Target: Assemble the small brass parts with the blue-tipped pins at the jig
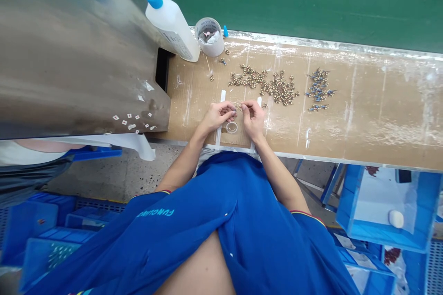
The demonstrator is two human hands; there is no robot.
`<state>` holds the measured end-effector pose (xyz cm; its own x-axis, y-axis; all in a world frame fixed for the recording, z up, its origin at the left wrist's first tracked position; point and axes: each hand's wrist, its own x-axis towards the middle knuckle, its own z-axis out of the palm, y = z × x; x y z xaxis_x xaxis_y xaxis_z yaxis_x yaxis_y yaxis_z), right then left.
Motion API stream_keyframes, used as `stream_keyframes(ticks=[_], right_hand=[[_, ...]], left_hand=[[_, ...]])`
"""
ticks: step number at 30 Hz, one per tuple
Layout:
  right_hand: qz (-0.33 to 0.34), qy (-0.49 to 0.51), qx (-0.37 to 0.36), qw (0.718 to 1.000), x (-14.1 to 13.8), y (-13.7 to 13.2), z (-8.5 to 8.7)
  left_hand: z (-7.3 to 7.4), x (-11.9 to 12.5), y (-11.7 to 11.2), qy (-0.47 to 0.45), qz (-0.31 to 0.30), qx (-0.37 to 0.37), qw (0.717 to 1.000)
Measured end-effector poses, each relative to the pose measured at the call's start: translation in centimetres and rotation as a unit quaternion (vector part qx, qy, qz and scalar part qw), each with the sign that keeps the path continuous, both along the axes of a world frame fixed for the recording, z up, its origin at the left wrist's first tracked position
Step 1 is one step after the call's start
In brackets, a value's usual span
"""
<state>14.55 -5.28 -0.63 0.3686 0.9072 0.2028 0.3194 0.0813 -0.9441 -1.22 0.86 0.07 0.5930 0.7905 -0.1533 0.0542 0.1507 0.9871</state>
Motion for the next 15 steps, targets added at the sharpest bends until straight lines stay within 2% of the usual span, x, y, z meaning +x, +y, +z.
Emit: stream_keyframes(ticks=[15], right_hand=[[-0.006, 0.025, 0.04, 0.999, -0.29, 0.0, 0.22]], left_hand=[[-0.03, -0.11, 0.04, -0.011, -0.004, -0.005, 1.0]])
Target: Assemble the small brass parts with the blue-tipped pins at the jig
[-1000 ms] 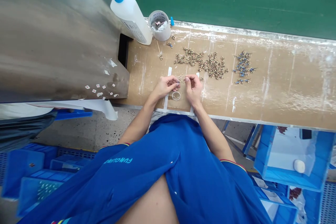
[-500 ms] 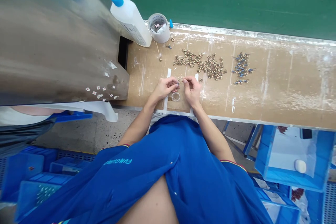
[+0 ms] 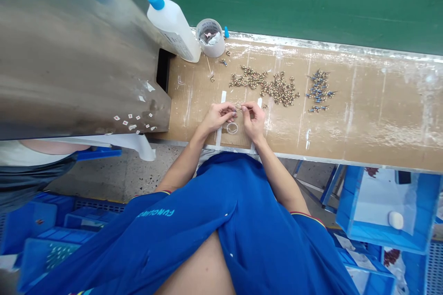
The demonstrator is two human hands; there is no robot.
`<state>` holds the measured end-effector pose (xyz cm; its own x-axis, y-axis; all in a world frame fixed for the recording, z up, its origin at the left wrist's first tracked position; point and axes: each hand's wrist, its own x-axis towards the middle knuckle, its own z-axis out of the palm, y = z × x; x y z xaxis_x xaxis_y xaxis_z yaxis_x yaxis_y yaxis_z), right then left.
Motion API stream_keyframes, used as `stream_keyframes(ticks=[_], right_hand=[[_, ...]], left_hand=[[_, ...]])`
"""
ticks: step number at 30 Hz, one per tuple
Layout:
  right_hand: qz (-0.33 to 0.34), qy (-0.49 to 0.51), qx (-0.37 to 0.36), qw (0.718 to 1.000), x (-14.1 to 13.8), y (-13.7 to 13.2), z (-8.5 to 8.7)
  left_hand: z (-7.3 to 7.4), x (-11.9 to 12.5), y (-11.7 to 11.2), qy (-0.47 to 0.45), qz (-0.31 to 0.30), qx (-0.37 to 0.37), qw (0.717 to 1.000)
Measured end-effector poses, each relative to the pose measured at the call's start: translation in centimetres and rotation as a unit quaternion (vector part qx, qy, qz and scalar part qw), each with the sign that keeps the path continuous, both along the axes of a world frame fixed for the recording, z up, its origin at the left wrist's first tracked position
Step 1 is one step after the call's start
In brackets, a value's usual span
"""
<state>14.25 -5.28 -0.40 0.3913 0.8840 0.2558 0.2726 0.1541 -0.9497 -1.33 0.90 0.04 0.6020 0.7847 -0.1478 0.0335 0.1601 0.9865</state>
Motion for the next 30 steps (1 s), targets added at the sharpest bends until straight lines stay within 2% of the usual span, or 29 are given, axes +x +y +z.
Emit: stream_keyframes(ticks=[7, 12, 18, 23, 25, 28, 30], right_hand=[[-0.01, 0.033, -0.011, 0.999, 0.3, -1.4, 1.8], [0.075, -0.015, 0.042, 0.996, 0.3, -4.0, 3.3], [0.128, -0.121, 0.009, 0.984, 0.0, -6.0, 2.2], [0.162, -0.173, -0.028, 0.971, 0.4, -5.8, 1.9], [0.145, -0.181, -0.041, 0.972, 1.5, -5.2, 2.0], [0.051, -0.211, -0.074, 0.973, 4.1, -4.1, 1.8], [-0.005, -0.25, -0.097, 0.963, 6.0, -3.3, 1.5]], left_hand=[[-0.1, -0.1, 0.0, -0.016, 0.0, 0.001, 1.0], [-0.1, -0.1, 0.1, -0.032, 0.006, -0.006, 0.999], [-0.2, 0.0, 0.2, -0.032, 0.023, 0.005, 0.999], [-0.4, 0.1, 0.1, -0.022, 0.03, 0.008, 0.999], [-0.5, 0.0, 0.1, -0.025, 0.031, 0.005, 0.999], [-0.7, 0.0, 0.1, -0.027, 0.034, -0.003, 0.999], [-0.7, 0.0, 0.1, -0.031, 0.036, -0.006, 0.999]])
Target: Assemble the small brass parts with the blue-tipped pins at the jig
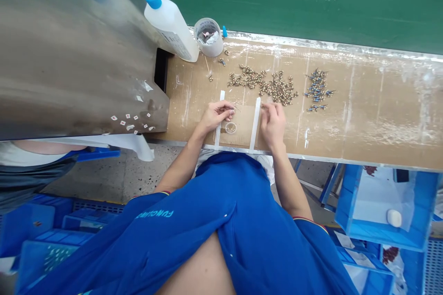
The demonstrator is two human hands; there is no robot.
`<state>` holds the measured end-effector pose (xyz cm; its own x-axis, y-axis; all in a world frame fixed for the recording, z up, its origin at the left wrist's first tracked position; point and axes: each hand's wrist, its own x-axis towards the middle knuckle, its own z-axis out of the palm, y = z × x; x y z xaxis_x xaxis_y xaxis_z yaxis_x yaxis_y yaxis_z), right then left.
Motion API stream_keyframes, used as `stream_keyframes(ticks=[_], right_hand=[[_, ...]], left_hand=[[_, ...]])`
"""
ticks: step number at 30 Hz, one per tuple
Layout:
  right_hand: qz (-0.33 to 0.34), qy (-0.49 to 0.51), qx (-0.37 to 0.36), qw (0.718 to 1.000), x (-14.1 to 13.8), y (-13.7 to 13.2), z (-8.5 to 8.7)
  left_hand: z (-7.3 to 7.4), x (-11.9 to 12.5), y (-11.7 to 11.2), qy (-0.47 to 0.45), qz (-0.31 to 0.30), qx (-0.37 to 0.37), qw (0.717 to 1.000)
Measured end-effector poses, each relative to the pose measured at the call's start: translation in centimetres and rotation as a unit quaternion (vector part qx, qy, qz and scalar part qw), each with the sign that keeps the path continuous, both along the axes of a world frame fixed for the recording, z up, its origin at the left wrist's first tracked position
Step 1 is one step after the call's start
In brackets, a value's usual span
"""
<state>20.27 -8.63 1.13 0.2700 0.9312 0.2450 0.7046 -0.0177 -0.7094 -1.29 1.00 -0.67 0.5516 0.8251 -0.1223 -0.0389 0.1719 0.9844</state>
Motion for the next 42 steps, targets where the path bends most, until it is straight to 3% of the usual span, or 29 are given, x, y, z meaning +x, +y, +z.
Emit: stream_keyframes(ticks=[5, 15, 18, 21, 24, 27, 31, 42], right_hand=[[0.014, -0.098, -0.041, 0.994, 2.5, 1.3, -0.6], [0.043, -0.107, -0.075, 0.991, 3.7, 3.2, -0.2], [0.035, -0.036, -0.05, 0.997, 2.6, 3.2, 0.3], [0.032, 0.105, -0.047, 0.993, 0.2, 3.1, 0.3], [0.029, 0.266, -0.061, 0.962, -2.5, 3.2, -0.4], [0.014, 0.365, -0.058, 0.929, -4.1, 3.5, -1.2], [-0.001, 0.395, -0.055, 0.917, -4.7, 3.6, -1.6], [0.012, 0.365, -0.056, 0.929, -5.1, 3.2, -1.4]], left_hand=[[0.1, 0.1, 0.0, -0.007, 0.004, -0.004, 1.0], [-0.1, 0.1, -0.1, -0.011, 0.001, 0.013, 1.0], [-0.1, 0.0, 0.0, -0.006, -0.008, 0.02, 1.0], [0.0, 0.0, 0.0, 0.006, -0.015, 0.023, 1.0], [0.1, 0.0, -0.1, 0.022, -0.017, 0.031, 0.999], [0.2, 0.0, -0.1, 0.038, -0.019, 0.046, 0.998], [0.1, 0.1, -0.2, 0.063, -0.017, 0.062, 0.996], [0.9, 0.3, -0.3, 0.103, -0.012, 0.132, 0.986]])
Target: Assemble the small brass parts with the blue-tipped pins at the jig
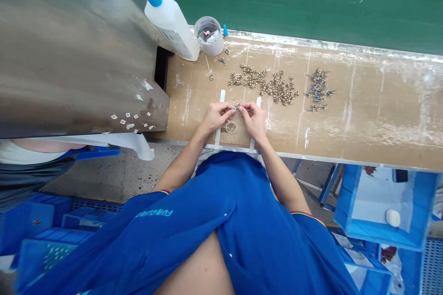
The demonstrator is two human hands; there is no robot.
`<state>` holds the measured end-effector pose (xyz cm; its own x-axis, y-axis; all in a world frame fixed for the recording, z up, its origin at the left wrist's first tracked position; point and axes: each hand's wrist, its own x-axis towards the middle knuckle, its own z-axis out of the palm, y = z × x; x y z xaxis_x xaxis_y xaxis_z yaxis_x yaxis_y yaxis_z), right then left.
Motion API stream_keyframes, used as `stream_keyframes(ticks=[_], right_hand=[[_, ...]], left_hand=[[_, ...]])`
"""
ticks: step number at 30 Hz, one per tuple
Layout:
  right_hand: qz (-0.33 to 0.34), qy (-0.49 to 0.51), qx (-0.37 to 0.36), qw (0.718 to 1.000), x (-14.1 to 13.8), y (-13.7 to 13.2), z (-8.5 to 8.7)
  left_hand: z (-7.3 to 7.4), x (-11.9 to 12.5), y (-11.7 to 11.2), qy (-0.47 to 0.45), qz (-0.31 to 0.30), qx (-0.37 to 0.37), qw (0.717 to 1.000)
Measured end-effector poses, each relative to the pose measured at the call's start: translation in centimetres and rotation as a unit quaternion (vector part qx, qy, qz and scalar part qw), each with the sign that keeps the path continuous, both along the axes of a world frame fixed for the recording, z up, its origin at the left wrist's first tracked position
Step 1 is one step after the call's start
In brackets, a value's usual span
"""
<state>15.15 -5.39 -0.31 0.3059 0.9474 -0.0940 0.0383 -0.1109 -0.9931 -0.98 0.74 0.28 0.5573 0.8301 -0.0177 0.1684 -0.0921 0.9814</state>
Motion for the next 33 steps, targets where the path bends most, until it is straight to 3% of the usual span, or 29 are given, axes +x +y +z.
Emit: stream_keyframes(ticks=[7, 17, 26, 33], right_hand=[[0.014, -0.017, -0.005, 1.0, 0.0, 0.1, 0.1], [0.083, -0.058, -0.013, 0.995, 0.8, 0.5, 0.5], [0.132, -0.129, -0.024, 0.982, 1.1, 0.7, 0.6], [0.171, -0.072, -0.043, 0.982, 2.0, 1.0, 0.5]], left_hand=[[0.1, 0.0, 0.0, -0.001, -0.002, 0.002, 1.0], [-0.2, 0.1, -0.1, 0.024, 0.01, 0.043, 0.999], [0.2, 0.0, 0.0, 0.034, -0.003, 0.036, 0.999], [0.2, 0.0, 0.0, 0.028, -0.005, 0.041, 0.999]])
